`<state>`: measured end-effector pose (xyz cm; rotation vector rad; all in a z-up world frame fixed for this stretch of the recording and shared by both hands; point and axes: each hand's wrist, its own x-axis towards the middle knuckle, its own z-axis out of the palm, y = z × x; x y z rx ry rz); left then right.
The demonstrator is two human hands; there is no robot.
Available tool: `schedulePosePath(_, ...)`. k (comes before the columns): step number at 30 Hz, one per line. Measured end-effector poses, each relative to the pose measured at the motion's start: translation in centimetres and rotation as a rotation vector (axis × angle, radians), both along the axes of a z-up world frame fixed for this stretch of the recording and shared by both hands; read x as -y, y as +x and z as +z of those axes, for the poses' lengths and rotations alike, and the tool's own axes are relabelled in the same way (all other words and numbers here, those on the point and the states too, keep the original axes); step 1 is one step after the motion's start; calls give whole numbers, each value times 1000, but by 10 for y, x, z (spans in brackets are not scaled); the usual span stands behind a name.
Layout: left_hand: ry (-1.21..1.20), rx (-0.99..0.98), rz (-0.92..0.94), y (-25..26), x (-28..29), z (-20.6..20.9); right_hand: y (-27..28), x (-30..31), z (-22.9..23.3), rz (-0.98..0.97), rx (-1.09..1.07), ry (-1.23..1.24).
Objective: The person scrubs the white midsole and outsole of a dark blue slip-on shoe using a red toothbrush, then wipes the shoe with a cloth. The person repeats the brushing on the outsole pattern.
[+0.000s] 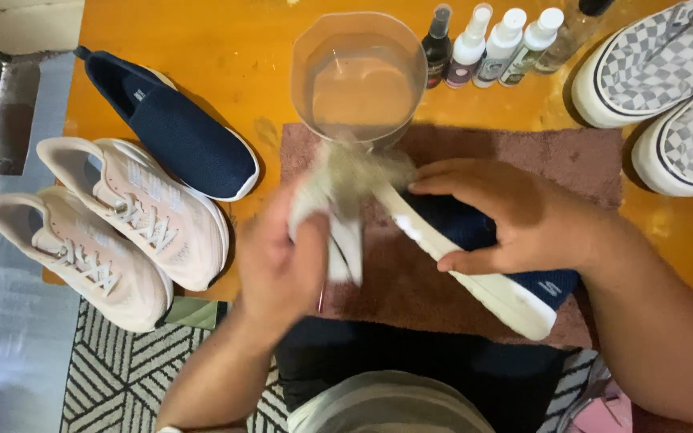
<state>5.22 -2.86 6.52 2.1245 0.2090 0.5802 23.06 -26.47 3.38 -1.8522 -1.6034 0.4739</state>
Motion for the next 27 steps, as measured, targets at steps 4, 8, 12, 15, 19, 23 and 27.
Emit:
schedulePosePath(4,126,-42,33,27,-13,1,0,-1,3,-12,-37,-55)
schedulePosePath(8,201,-159,-141,36,-9,-14,0,-2,2,1,-1,-1)
schedulePosePath(12,307,-108,-282,31,8,-19,2,-7,7,47,-6,133)
schedulePosePath(15,423,-74,-221,20,17,-31,0,-10,19,15,-31,37)
schedulePosePath(19,634,-49,-208,10,35,-35,-2,-13,27,9,-48,9)
schedulePosePath(23,737,62,-163,1,48,-32,-2,-17,30,27,-47,101)
schedulePosePath(27,828,117,-110,1,52,-29,-9,-12,45,-124,14,-221)
